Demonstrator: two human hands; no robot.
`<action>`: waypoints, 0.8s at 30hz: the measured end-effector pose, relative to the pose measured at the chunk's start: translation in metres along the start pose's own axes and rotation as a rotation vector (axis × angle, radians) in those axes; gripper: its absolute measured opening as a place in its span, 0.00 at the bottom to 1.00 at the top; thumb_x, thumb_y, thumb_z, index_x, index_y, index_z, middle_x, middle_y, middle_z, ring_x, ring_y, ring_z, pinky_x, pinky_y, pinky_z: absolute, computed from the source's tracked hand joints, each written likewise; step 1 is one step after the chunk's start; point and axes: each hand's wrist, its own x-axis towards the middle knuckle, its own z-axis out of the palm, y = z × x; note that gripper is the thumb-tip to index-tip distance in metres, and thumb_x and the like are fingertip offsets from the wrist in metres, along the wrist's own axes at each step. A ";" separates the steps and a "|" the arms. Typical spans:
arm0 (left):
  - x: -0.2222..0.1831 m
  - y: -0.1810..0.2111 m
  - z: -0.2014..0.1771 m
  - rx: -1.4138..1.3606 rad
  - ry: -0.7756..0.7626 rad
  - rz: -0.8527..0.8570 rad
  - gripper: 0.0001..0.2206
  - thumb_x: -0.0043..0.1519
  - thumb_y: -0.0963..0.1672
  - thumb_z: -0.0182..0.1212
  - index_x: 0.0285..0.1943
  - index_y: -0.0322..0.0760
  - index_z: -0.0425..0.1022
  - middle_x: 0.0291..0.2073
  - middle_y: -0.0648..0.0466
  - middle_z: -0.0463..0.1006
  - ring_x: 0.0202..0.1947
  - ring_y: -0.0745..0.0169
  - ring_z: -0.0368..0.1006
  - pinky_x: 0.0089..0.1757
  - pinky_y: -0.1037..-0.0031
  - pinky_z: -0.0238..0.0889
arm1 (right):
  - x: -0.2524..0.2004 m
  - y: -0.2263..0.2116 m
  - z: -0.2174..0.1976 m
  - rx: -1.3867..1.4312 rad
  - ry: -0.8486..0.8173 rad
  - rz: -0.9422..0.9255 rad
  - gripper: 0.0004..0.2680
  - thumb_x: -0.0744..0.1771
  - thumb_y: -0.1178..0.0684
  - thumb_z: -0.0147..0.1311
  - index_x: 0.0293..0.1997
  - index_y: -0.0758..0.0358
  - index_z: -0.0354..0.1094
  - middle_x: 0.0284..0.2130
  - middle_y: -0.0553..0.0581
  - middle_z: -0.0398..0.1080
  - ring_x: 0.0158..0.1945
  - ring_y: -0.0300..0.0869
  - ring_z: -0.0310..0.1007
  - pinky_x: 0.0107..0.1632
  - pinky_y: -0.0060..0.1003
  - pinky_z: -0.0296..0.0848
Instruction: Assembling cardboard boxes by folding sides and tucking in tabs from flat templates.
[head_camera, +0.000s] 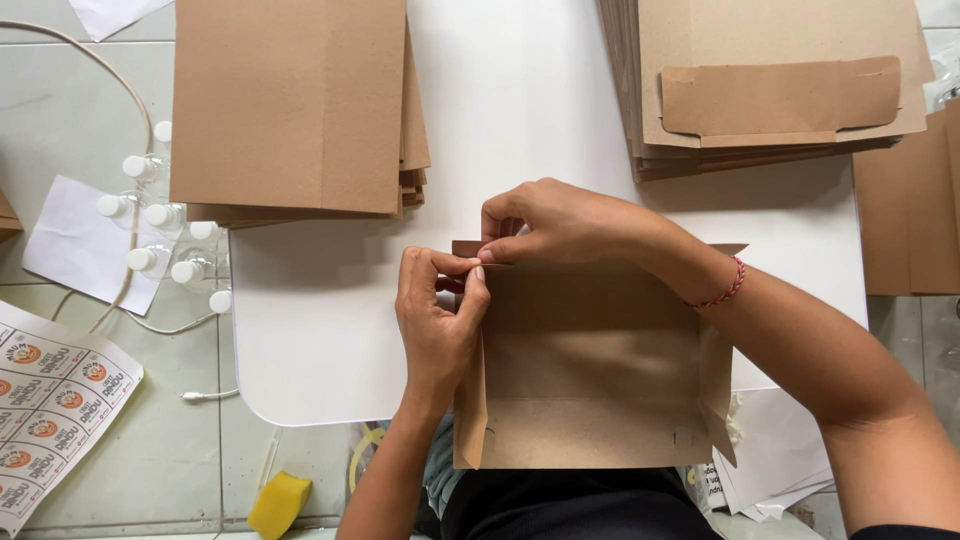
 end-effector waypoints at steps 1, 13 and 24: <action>0.000 0.000 0.000 0.010 0.011 -0.007 0.05 0.62 0.44 0.63 0.40 0.40 0.74 0.36 0.53 0.68 0.38 0.56 0.74 0.39 0.64 0.73 | -0.001 -0.001 0.000 -0.012 -0.003 -0.019 0.10 0.67 0.43 0.56 0.38 0.57 0.76 0.35 0.53 0.81 0.51 0.48 0.82 0.56 0.52 0.74; 0.001 0.011 -0.007 -0.051 0.009 0.000 0.04 0.64 0.44 0.62 0.41 0.40 0.75 0.42 0.48 0.81 0.45 0.53 0.78 0.49 0.60 0.70 | -0.061 -0.002 0.062 0.015 0.464 -0.288 0.06 0.68 0.49 0.58 0.39 0.58 0.71 0.25 0.52 0.71 0.32 0.43 0.76 0.34 0.36 0.75; 0.000 0.008 -0.010 -0.038 0.006 0.010 0.04 0.63 0.44 0.63 0.41 0.39 0.76 0.41 0.49 0.83 0.44 0.52 0.80 0.50 0.59 0.70 | -0.028 0.015 0.115 1.210 0.436 0.221 0.13 0.69 0.50 0.55 0.52 0.73 0.69 0.39 0.63 0.76 0.42 0.44 0.78 0.37 0.30 0.77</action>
